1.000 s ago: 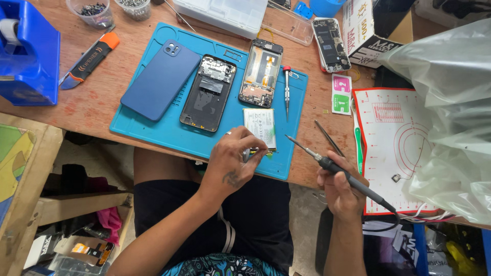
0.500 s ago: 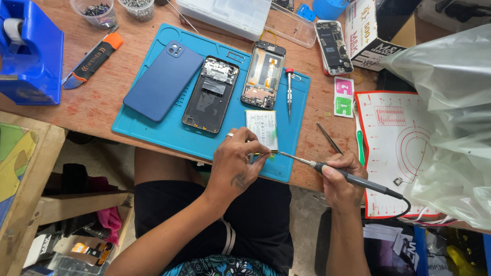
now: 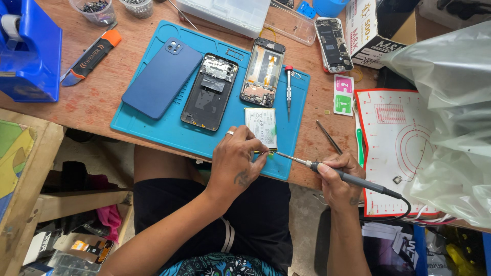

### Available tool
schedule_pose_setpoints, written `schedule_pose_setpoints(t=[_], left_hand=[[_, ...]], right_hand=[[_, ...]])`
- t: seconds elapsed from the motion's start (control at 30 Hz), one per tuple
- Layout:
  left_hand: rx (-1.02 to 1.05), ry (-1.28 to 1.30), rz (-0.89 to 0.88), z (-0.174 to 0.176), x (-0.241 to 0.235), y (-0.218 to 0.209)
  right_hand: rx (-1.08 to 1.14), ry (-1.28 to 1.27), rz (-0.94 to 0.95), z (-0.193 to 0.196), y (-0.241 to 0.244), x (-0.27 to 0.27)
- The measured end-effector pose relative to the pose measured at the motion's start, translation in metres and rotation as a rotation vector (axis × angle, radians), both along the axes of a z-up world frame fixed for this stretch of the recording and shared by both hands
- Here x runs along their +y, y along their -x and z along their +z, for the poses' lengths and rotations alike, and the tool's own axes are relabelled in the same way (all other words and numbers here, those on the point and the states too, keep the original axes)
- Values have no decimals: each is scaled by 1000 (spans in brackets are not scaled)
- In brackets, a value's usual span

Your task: The person uses a soldering iron to attach a wire to a smartphone battery. They apply solder to the connection point and then inspect the battery after completing the soldering.

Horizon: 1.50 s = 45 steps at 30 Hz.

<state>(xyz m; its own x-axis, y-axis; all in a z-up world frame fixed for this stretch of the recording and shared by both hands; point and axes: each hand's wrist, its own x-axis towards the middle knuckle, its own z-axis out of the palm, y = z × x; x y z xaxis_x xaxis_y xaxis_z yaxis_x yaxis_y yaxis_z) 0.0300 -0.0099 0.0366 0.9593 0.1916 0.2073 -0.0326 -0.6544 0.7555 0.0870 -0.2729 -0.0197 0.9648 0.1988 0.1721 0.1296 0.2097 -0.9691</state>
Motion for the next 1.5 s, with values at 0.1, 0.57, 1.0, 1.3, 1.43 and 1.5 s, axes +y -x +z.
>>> schedule_pose_setpoints(t=[0.1, 0.57, 1.0, 1.3, 1.43, 1.5], left_hand=[[-13, -12, 4, 0, 0, 0], [-25, 1, -1, 0, -1, 0], [-78, 30, -48, 2, 4, 1], [-127, -37, 19, 2, -8, 4], [-158, 46, 31, 0, -4, 7], [-178, 65, 39, 0, -3, 9]], right_hand=[[4, -27, 14, 0, 0, 0], [-30, -127, 131, 1, 7, -21], [-67, -130, -114, 3, 4, 6], [50, -81, -149, 5, 2, 9], [68, -89, -131, 5, 2, 9], [66, -44, -141, 5, 3, 9]])
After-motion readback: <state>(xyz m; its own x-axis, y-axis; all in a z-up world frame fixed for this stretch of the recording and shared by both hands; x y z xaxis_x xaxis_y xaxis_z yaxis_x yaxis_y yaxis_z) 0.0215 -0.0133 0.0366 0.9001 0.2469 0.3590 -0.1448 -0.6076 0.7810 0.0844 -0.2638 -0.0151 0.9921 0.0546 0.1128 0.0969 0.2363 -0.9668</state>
